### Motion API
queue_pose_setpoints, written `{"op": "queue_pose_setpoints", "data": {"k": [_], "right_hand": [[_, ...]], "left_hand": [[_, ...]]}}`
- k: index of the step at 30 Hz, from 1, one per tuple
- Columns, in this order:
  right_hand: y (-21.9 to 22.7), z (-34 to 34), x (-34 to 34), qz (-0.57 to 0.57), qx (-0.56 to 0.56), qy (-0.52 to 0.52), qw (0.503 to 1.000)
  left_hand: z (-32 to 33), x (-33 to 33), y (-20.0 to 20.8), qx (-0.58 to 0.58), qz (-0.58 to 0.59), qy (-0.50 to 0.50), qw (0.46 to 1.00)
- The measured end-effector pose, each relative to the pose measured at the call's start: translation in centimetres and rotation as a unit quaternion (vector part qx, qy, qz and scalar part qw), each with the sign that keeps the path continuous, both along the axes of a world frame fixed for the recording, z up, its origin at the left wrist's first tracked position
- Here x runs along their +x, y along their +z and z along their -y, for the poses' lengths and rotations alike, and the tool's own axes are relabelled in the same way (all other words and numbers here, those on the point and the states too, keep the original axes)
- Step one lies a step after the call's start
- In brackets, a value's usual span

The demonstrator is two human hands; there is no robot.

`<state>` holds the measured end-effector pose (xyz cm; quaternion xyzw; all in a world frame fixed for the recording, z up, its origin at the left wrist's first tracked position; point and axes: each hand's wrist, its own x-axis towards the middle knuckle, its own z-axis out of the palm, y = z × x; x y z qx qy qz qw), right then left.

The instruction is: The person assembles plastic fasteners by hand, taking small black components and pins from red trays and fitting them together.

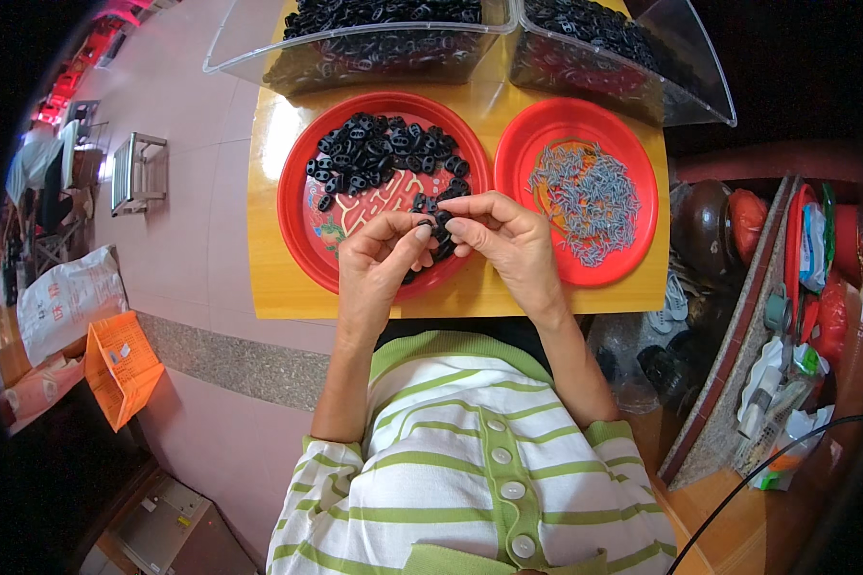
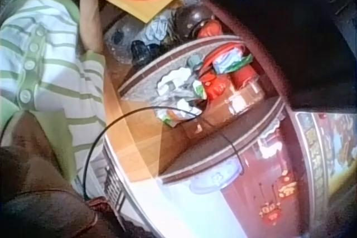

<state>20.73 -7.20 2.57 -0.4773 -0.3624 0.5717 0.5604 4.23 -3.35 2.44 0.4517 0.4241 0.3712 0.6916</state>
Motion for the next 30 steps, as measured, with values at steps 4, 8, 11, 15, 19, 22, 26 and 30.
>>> {"op": "queue_pose_setpoints", "data": {"k": [4,8,11,15,19,22,26,30], "right_hand": [[0.0,0.0,0.0,0.049,0.025,-0.012,0.998],[-0.2,0.1,-0.3,0.026,0.034,-0.013,0.999],[0.0,0.1,-0.3,0.016,0.035,-0.011,0.999],[-0.1,0.1,-0.4,0.047,0.052,-0.018,0.997],[0.0,0.4,-1.3,0.044,0.052,-0.050,0.996],[-0.3,0.5,-1.4,0.031,0.039,-0.066,0.997],[-0.2,0.1,-1.1,0.120,0.076,-0.076,0.987],[0.9,0.1,-1.6,0.163,0.077,-0.053,0.982]], "left_hand": [[0.0,0.2,0.3,0.005,-0.009,-0.002,1.000],[0.2,0.3,-0.2,-0.001,0.025,0.004,1.000],[0.2,0.3,0.0,0.008,0.035,-0.004,0.999],[0.2,0.3,0.0,0.003,0.045,-0.011,0.999],[0.2,0.4,-0.4,0.000,0.046,-0.010,0.999],[0.3,1.1,-0.4,-0.010,0.044,0.000,0.999],[0.4,1.3,-0.3,-0.021,0.054,0.016,0.998],[0.2,1.0,-0.6,-0.049,0.119,0.043,0.991]]}}
